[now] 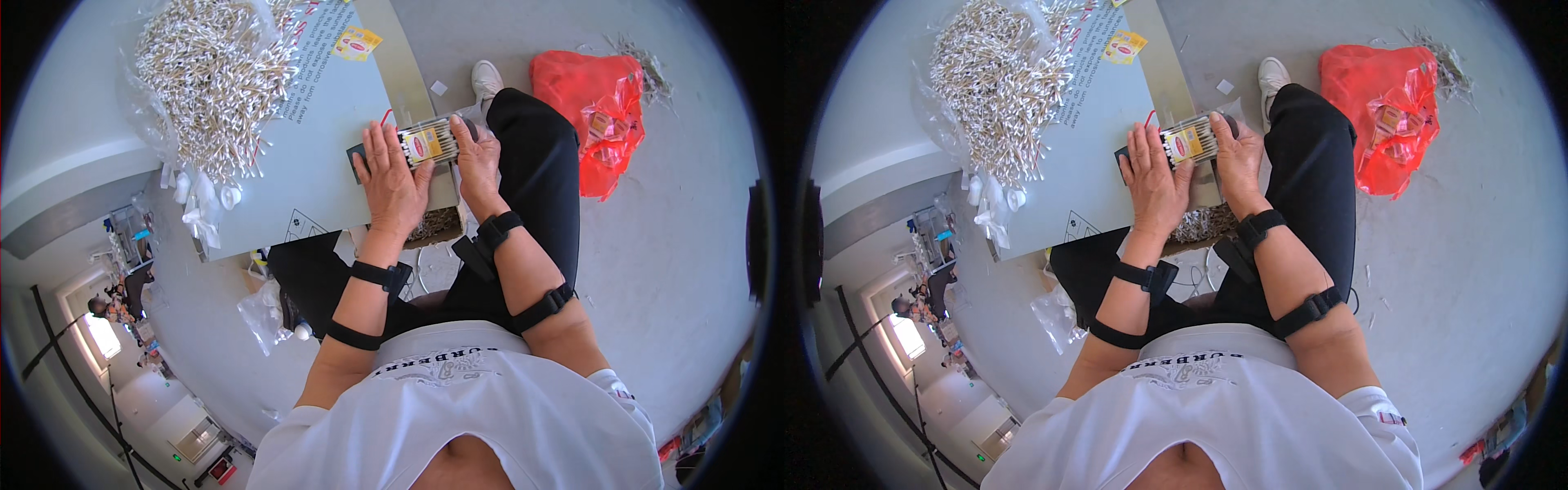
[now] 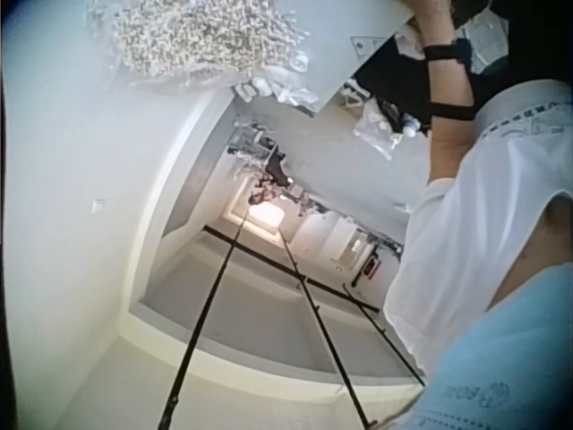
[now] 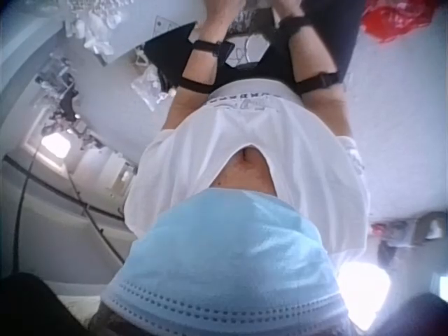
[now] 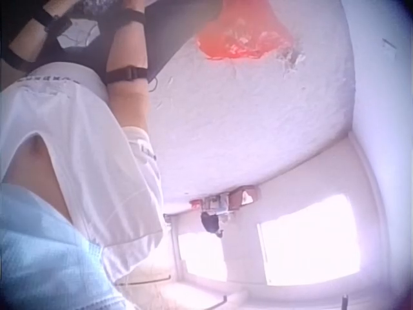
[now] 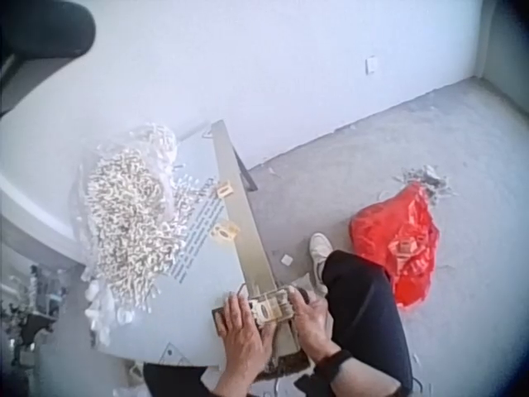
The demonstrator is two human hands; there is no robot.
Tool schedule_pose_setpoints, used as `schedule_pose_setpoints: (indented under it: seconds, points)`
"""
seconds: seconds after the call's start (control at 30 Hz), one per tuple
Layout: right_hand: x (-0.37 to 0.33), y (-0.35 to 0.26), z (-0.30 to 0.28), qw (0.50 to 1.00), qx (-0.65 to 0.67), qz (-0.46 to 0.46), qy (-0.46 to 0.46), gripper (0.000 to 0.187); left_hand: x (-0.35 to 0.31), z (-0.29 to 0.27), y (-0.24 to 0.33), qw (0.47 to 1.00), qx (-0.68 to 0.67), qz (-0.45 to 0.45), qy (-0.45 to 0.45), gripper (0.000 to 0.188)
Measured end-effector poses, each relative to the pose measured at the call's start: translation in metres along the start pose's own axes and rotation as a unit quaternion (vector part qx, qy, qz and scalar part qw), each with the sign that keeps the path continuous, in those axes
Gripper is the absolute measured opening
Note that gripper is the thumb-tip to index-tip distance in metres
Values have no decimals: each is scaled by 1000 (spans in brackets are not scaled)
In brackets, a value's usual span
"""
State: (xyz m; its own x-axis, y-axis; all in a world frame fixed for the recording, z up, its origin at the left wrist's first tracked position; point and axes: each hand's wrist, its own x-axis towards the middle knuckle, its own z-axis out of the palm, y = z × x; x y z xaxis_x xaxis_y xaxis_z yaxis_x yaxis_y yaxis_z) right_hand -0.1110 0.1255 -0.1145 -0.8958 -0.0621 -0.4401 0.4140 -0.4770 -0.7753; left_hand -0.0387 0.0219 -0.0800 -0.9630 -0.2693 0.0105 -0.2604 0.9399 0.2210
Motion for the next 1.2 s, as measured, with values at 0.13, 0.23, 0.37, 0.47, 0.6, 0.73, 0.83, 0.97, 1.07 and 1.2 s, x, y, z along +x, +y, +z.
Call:
schedule_pose_setpoints:
  seconds: [0.13, 0.23, 0.37, 0.47, 0.6, 0.73, 0.83, 0.97, 1.07, 1.2]
  points:
    - [-2, -2, 0, 999, -32, -19, -6, 21, -1, 6, 6, 1000, -9, -1, 4, 81]
    - [-1, -1, -2, 998, -50, -34, -8, 21, -2, 5, 7, 1000, 3, 3, 16, 82]
    - [-5, -8, 0, 999, -35, -8, -15, 18, -2, 1, 9, 1000, -11, 4, 12, 83]
    - [-13, -18, 7, 999, -27, 2, -20, 12, -4, -2, 11, 1000, -11, 15, 5, 86]
    - [-8, -10, 1, 998, -35, -14, -45, 6, -4, -3, 16, 999, -21, 22, -14, 88]
    - [-5, -6, -5, 996, -66, -15, -55, 6, -3, -1, 19, 999, -10, 22, -20, 89]
    - [-7, -8, 1, 998, -51, -13, -45, 12, -6, 1, 16, 1000, -16, 15, -12, 88]
    - [-3, -5, -3, 999, -23, 26, -6, 26, -10, 4, 13, 998, -57, -9, 30, 87]
    - [0, -1, -5, 999, -28, 10, -18, 30, -10, 5, 12, 999, -26, -23, 16, 87]
    - [2, 1, 1, 996, -76, -49, -11, 29, -8, 4, 13, 1000, 2, -22, -4, 87]
